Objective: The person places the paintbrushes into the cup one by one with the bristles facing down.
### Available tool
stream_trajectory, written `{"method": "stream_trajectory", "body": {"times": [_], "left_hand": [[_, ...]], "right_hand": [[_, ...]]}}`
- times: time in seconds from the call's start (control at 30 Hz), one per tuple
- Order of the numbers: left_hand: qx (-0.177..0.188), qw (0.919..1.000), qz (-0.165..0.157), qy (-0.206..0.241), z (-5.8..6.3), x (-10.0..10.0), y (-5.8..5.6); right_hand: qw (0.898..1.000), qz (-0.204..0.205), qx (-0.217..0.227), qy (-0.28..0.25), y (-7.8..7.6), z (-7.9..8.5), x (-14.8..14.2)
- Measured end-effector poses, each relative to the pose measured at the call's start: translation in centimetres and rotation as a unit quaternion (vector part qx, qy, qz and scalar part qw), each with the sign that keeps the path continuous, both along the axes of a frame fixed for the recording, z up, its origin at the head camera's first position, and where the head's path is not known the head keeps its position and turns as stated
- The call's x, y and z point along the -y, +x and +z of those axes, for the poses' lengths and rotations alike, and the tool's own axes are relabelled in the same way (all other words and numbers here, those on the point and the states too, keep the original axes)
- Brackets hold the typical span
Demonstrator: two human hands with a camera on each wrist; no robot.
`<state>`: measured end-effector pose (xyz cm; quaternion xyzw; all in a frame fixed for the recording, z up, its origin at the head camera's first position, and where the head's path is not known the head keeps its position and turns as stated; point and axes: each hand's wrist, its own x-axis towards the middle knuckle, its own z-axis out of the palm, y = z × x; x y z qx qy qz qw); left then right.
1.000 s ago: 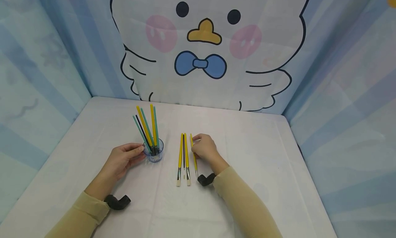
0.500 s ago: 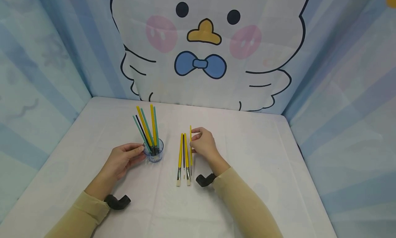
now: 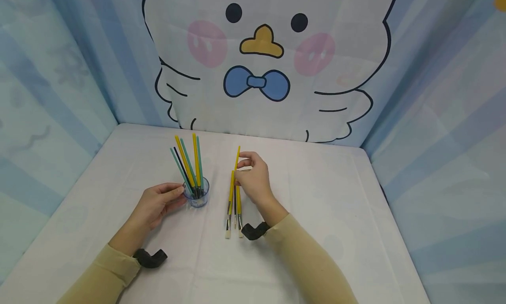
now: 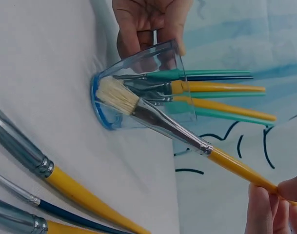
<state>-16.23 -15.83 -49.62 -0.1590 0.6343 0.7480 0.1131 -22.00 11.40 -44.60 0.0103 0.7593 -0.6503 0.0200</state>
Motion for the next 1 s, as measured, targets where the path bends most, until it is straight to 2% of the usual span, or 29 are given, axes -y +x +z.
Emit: {"method": "stream_trajectory", "body": {"times": [0.3, 0.6, 0.77, 1.0], "left_hand": [[0.004, 1.0, 0.0, 0.003, 0.1, 0.1, 0.1], [-0.006, 1.0, 0.002, 0.002, -0.4, 0.2, -0.1], [-0.004, 1.0, 0.004, 0.007, -0.5, 0.2, -0.2], [-0.004, 1.0, 0.002, 0.008, -0.5, 0.3, -0.3]], "right_hand": [[0.995, -0.017, -0.056, -0.079, 0.2, 1.5, 1.6], [0.978, -0.021, -0.145, -0.15, 0.4, 2.0, 3.3], [0.973, -0.017, -0.162, -0.162, 0.0, 1.6, 4.3], [0.981, -0.002, -0.15, -0.123, -0.5, 0.3, 5.1]]}}
